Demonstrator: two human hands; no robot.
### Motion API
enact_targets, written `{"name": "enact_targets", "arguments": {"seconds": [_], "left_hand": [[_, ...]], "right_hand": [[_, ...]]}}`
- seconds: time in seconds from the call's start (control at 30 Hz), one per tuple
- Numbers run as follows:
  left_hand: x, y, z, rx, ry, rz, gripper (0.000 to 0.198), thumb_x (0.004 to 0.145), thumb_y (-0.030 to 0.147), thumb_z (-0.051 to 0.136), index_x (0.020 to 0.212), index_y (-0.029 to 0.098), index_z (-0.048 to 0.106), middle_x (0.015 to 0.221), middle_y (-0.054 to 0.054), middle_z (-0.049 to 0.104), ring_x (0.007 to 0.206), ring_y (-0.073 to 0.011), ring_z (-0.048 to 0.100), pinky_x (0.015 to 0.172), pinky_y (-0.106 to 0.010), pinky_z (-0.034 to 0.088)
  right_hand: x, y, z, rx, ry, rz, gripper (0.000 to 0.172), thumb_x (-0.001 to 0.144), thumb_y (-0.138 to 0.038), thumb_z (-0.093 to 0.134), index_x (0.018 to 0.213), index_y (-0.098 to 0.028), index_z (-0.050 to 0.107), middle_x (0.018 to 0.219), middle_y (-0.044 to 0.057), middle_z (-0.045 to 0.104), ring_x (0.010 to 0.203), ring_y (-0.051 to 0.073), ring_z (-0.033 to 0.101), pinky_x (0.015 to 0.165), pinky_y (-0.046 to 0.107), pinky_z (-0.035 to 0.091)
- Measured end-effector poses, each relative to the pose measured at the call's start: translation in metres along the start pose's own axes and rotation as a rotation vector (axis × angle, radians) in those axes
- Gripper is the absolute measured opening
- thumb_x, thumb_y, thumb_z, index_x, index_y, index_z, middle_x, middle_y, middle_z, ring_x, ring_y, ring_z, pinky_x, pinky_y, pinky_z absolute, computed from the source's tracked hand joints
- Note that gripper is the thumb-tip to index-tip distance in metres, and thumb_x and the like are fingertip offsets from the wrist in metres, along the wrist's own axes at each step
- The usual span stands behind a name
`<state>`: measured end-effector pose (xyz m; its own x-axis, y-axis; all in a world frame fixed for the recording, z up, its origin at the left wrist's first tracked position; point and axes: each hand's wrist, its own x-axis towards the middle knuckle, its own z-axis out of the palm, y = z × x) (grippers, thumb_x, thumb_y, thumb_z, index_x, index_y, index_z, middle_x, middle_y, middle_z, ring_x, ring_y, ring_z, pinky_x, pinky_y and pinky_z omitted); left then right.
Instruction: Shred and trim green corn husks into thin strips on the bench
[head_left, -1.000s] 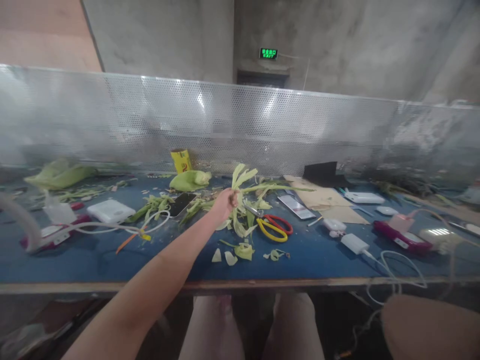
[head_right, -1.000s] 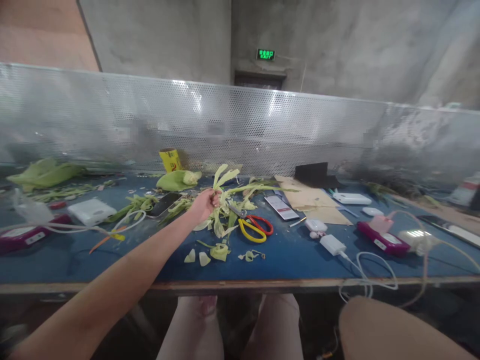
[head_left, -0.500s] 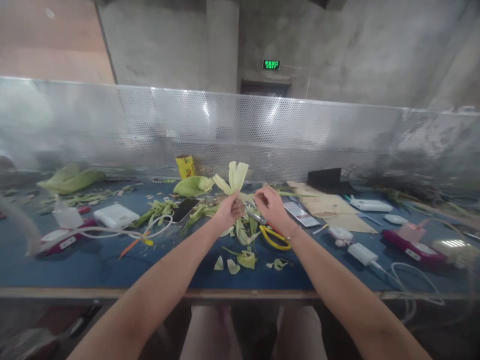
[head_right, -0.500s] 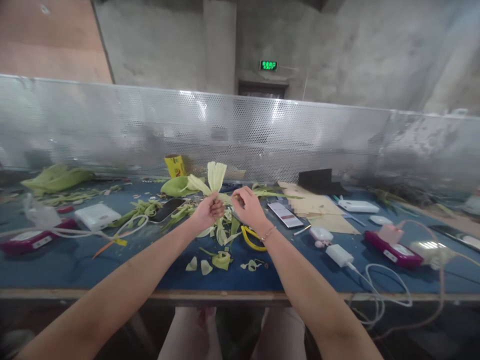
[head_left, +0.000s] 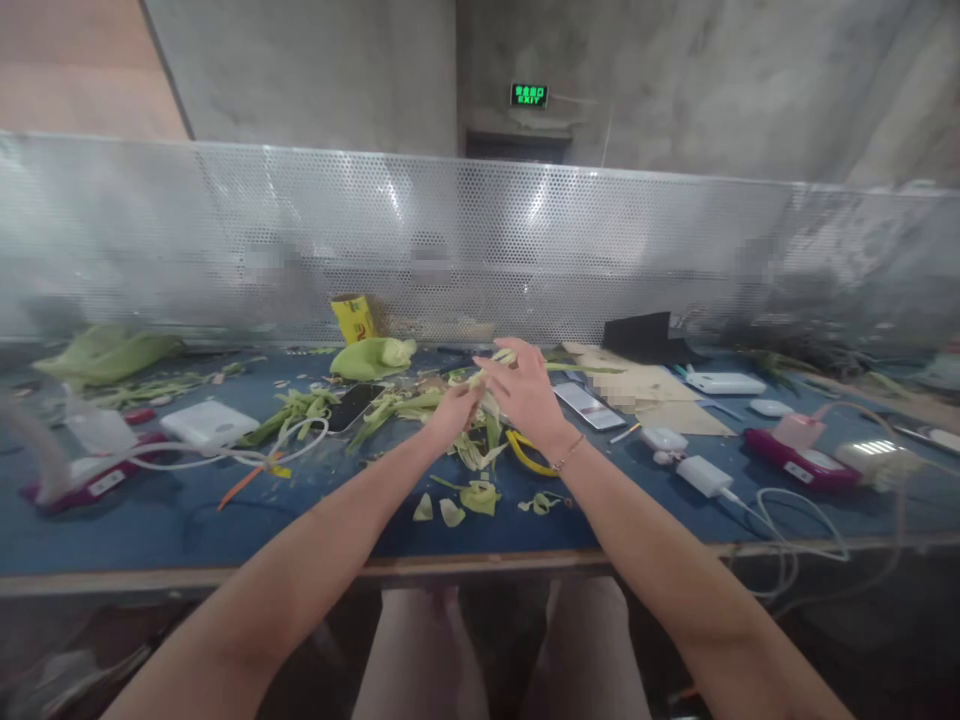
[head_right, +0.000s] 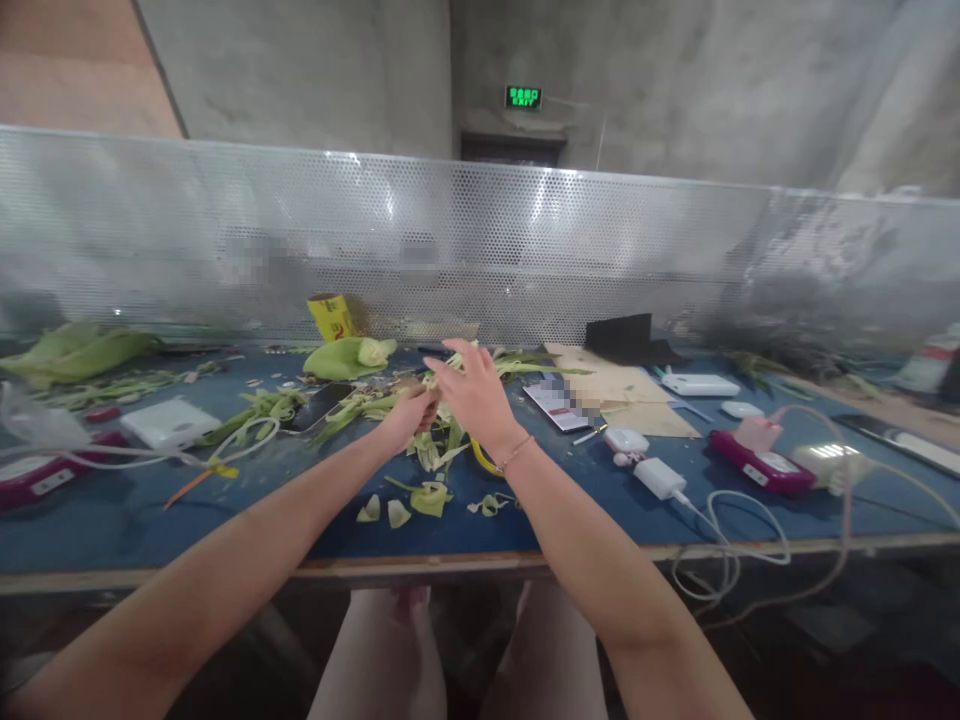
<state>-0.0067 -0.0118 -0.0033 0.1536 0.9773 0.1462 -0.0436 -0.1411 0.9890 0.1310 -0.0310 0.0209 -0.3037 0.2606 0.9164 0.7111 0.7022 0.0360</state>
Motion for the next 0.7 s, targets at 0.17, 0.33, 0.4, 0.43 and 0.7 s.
{"name": "enact_targets", "arguments": {"seconds": [0.17,0.33,0.4,0.43,0.7], "left_hand": [[-0.002,0.003,0.0,0.142,-0.095,0.052,0.027,0.07,0.038,0.061,0.063,0.019,0.044,0.044,0.007,0.036,0.037,-0.0056,0.033,0.039,-0.02,0.028],[0.002,-0.002,-0.001,0.052,0.117,0.192,0.022,0.075,0.035,0.053,0.091,0.019,0.055,0.087,-0.004,0.058,0.077,-0.016,0.057,0.065,-0.028,0.048],[0.004,0.001,-0.005,0.093,0.282,0.308,0.028,0.075,0.035,0.054,0.098,0.019,0.055,0.104,-0.007,0.057,0.092,-0.0184,0.056,0.075,-0.03,0.047],[0.004,0.004,-0.007,0.126,0.315,0.358,0.029,0.075,0.034,0.055,0.1,0.019,0.056,0.107,-0.008,0.056,0.097,-0.0191,0.054,0.081,-0.031,0.045],[-0.01,0.025,-0.006,0.021,-0.13,0.253,0.023,0.075,0.037,0.059,0.076,0.016,0.068,0.077,-0.007,0.067,0.078,-0.0187,0.06,0.073,-0.027,0.045]], "right_hand": [[-0.001,0.017,0.001,0.241,0.048,0.08,0.026,0.089,-0.023,0.046,0.099,-0.025,0.07,0.092,0.007,0.061,0.086,0.017,0.058,0.079,0.033,0.051],[0.0,0.025,-0.005,0.438,0.088,0.196,0.017,0.083,-0.02,0.057,0.081,-0.025,0.073,0.084,0.004,0.067,0.082,0.016,0.062,0.079,0.032,0.051],[0.001,0.026,-0.007,0.53,0.092,0.281,0.014,0.08,-0.018,0.059,0.076,-0.023,0.072,0.081,0.003,0.068,0.08,0.015,0.062,0.077,0.032,0.051],[0.001,0.026,-0.007,0.585,0.08,0.33,0.012,0.079,-0.018,0.06,0.075,-0.022,0.072,0.081,0.003,0.068,0.078,0.015,0.063,0.075,0.031,0.052],[0.003,0.017,-0.01,1.029,-0.167,0.544,0.01,0.069,-0.029,0.069,0.07,-0.02,0.065,0.067,-0.001,0.066,0.063,0.013,0.061,0.067,0.03,0.052]]}}
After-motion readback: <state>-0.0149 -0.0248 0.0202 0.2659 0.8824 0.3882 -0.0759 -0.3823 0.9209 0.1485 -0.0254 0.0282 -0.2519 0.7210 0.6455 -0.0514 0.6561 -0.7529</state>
